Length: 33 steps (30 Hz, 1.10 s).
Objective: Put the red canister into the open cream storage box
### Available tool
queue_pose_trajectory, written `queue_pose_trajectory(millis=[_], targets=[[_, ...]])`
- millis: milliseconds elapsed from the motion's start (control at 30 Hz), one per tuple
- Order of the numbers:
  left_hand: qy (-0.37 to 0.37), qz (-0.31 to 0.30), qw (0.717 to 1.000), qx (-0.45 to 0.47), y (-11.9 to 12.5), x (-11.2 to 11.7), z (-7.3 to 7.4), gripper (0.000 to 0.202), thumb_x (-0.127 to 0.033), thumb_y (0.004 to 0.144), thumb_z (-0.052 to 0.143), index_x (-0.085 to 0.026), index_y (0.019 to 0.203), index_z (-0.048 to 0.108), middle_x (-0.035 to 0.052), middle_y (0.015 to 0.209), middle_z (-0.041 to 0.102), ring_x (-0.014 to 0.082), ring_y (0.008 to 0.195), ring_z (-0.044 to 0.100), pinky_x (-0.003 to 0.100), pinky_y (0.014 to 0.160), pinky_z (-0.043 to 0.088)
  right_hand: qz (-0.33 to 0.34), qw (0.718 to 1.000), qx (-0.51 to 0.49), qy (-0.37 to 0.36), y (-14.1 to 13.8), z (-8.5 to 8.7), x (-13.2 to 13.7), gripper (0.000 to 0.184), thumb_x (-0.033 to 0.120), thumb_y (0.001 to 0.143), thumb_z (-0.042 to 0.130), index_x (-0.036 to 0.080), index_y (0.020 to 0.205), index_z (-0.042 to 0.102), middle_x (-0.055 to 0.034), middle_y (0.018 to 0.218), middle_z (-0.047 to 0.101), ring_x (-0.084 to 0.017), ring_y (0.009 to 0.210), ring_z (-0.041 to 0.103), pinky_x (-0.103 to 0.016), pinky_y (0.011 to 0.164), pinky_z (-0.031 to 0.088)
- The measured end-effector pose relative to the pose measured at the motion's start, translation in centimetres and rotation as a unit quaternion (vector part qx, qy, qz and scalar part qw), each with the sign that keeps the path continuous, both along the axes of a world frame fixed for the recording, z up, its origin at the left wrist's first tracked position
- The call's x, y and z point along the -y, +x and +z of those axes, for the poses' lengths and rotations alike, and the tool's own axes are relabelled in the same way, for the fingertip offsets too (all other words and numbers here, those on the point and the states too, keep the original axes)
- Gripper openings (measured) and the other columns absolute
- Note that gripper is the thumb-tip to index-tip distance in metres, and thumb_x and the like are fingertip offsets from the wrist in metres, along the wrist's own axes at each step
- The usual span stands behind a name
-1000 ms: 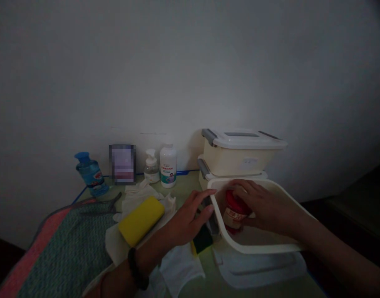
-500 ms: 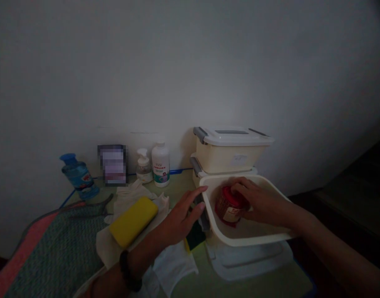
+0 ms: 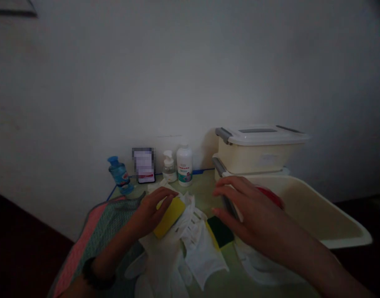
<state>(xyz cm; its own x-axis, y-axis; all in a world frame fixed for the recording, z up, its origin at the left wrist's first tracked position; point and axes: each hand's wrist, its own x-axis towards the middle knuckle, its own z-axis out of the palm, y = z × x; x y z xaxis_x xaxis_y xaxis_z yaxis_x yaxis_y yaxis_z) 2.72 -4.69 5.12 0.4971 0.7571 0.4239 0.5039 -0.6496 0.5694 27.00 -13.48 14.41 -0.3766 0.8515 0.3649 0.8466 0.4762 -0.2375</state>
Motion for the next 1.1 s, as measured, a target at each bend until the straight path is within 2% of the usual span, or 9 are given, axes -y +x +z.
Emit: queue_pose_trajectory(millis=[100, 233, 400, 500, 600, 733, 867, 967, 1100], targets=[[0.022, 0.053, 0.998, -0.026, -1.8, 0.1, -1.5, 0.023, -0.026, 0.092, 0.039, -0.018, 0.102, 0.059, 0.0077, 0.102, 0.064, 0.0194, 0.098, 0.060, 0.036, 0.088, 0.049, 0.027, 0.999, 0.021, 0.018, -4.0, -1.5, 0.0, 0.020, 0.022, 0.083, 0.057, 0.017, 0.102, 0.061, -0.0104, 0.110, 0.058, -0.025, 0.105, 0.054, -0.044, 0.089, 0.048], [0.028, 0.048, 0.995, -0.077, -2.3, 1.0, -3.6, 0.029, -0.026, 0.090, 0.042, -0.018, 0.116, 0.053, 0.0103, 0.114, 0.060, 0.0231, 0.108, 0.057, 0.039, 0.094, 0.046, 0.057, 0.997, 0.034, -0.035, -7.5, -5.4, -0.5, 0.025, 0.016, 0.082, 0.055, 0.010, 0.105, 0.061, -0.0144, 0.109, 0.061, -0.028, 0.106, 0.056, -0.045, 0.091, 0.049], [-0.004, 0.014, 0.993, -0.118, -2.6, 2.0, -4.2, 0.061, -0.040, 0.079, 0.060, -0.016, 0.131, 0.038, 0.0131, 0.131, 0.050, 0.0281, 0.120, 0.048, 0.042, 0.100, 0.041, 0.052, 0.993, 0.012, -0.103, -6.8, -11.5, -1.8, 0.038, 0.014, 0.083, 0.051, 0.005, 0.120, 0.052, -0.0189, 0.120, 0.056, -0.028, 0.112, 0.053, -0.045, 0.095, 0.046], [-0.012, -0.009, 0.992, -0.121, -2.9, 1.9, -4.4, 0.079, -0.043, 0.069, 0.069, -0.017, 0.135, 0.033, 0.0133, 0.134, 0.048, 0.0288, 0.122, 0.046, 0.044, 0.101, 0.040, 0.035, 0.993, 0.007, -0.115, -5.7, -13.6, -2.1, 0.043, 0.017, 0.086, 0.046, 0.001, 0.126, 0.045, -0.0229, 0.126, 0.051, -0.029, 0.116, 0.052, -0.047, 0.095, 0.046], [0.011, 0.019, 0.996, -0.082, -3.0, 1.7, -4.7, 0.073, -0.036, 0.072, 0.066, -0.019, 0.134, 0.031, 0.0122, 0.134, 0.048, 0.0259, 0.123, 0.045, 0.044, 0.102, 0.039, 0.032, 0.991, -0.005, -0.127, -5.3, -13.9, -2.0, 0.041, 0.021, 0.088, 0.043, 0.004, 0.126, 0.045, -0.0214, 0.126, 0.052, -0.028, 0.116, 0.051, -0.047, 0.095, 0.046], [0.065, 0.099, 0.993, -0.003, -2.9, 1.6, -4.7, 0.067, -0.028, 0.076, 0.061, -0.021, 0.135, 0.029, 0.0120, 0.135, 0.045, 0.0244, 0.124, 0.044, 0.044, 0.103, 0.039, 0.044, 0.991, -0.020, -0.125, -5.0, -13.0, -1.8, 0.033, 0.018, 0.090, 0.040, 0.009, 0.119, 0.052, -0.0171, 0.120, 0.057, -0.026, 0.112, 0.054, -0.045, 0.095, 0.046], [0.072, 0.127, 0.989, -0.011, -2.8, 1.5, -4.5, 0.051, -0.028, 0.082, 0.056, -0.026, 0.130, 0.039, 0.0104, 0.140, 0.038, 0.0252, 0.127, 0.041, 0.047, 0.101, 0.040, 0.064, 0.989, -0.023, -0.130, -4.2, -12.5, -1.7, 0.027, 0.013, 0.089, 0.039, 0.014, 0.102, 0.062, -0.0119, 0.105, 0.064, -0.023, 0.100, 0.060, -0.043, 0.089, 0.050], [0.099, 0.147, 0.984, -0.009, -2.7, 1.2, -4.5, 0.037, -0.026, 0.084, 0.055, -0.025, 0.120, 0.050, 0.0105, 0.139, 0.038, 0.0255, 0.125, 0.042, 0.047, 0.100, 0.041, 0.063, 0.991, -0.012, -0.115, -3.8, -12.7, -1.5, 0.025, 0.014, 0.086, 0.045, 0.013, 0.104, 0.063, -0.0124, 0.107, 0.064, -0.025, 0.101, 0.059, -0.044, 0.088, 0.050], [0.161, 0.188, 0.969, -0.001, -3.4, 1.1, -3.6, 0.031, -0.023, 0.082, 0.057, -0.024, 0.113, 0.054, 0.0084, 0.127, 0.046, 0.0243, 0.117, 0.049, 0.045, 0.097, 0.044, 0.070, 0.992, -0.007, -0.106, -3.9, -13.0, -1.3, 0.027, 0.013, 0.084, 0.046, 0.013, 0.106, 0.063, -0.0125, 0.108, 0.064, -0.026, 0.102, 0.059, -0.046, 0.089, 0.050]])
